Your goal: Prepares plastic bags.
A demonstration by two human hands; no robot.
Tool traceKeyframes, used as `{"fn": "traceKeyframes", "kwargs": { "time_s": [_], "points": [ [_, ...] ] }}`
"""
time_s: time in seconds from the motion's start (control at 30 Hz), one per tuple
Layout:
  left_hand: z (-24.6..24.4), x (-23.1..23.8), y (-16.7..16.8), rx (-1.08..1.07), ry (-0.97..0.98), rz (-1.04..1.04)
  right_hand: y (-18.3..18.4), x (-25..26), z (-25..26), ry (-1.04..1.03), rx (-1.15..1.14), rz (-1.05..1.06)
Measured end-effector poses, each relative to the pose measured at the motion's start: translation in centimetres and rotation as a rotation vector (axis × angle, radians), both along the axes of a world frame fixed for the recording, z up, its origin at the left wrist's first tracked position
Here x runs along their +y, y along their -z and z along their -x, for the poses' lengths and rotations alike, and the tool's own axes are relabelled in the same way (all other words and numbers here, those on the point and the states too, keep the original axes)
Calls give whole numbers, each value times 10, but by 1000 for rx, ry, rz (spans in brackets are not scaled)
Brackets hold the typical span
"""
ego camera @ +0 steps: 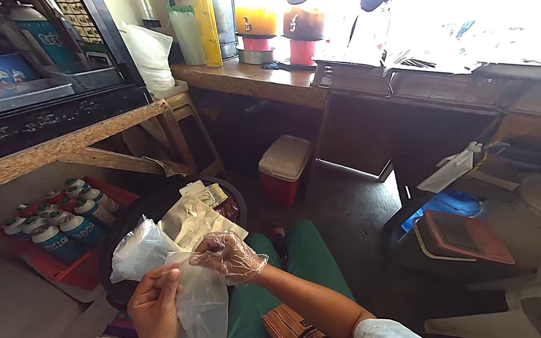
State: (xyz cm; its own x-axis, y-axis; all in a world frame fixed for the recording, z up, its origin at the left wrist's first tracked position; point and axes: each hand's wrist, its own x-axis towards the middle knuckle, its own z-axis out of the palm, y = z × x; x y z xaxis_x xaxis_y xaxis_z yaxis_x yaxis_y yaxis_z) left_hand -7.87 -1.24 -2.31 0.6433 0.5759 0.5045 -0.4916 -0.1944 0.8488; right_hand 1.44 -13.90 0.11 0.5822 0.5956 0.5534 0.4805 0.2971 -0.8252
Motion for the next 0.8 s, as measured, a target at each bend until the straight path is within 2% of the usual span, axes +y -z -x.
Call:
{"fn": "traceKeyframes", "kwargs": {
  "time_s": [0.13, 0.37, 0.57, 0.8],
  "points": [
    [2, -2, 3, 113, 128, 83, -2, -3, 5, -54, 29, -84],
    [1, 8, -2, -8, 94, 28, 7, -13, 1, -81, 23, 188],
    [3, -1, -3, 44, 61, 95, 6, -13, -4, -115, 28, 75],
    [3, -10, -3, 73, 103, 114, 7, -11, 0, -60, 48, 69]
  ]
}}
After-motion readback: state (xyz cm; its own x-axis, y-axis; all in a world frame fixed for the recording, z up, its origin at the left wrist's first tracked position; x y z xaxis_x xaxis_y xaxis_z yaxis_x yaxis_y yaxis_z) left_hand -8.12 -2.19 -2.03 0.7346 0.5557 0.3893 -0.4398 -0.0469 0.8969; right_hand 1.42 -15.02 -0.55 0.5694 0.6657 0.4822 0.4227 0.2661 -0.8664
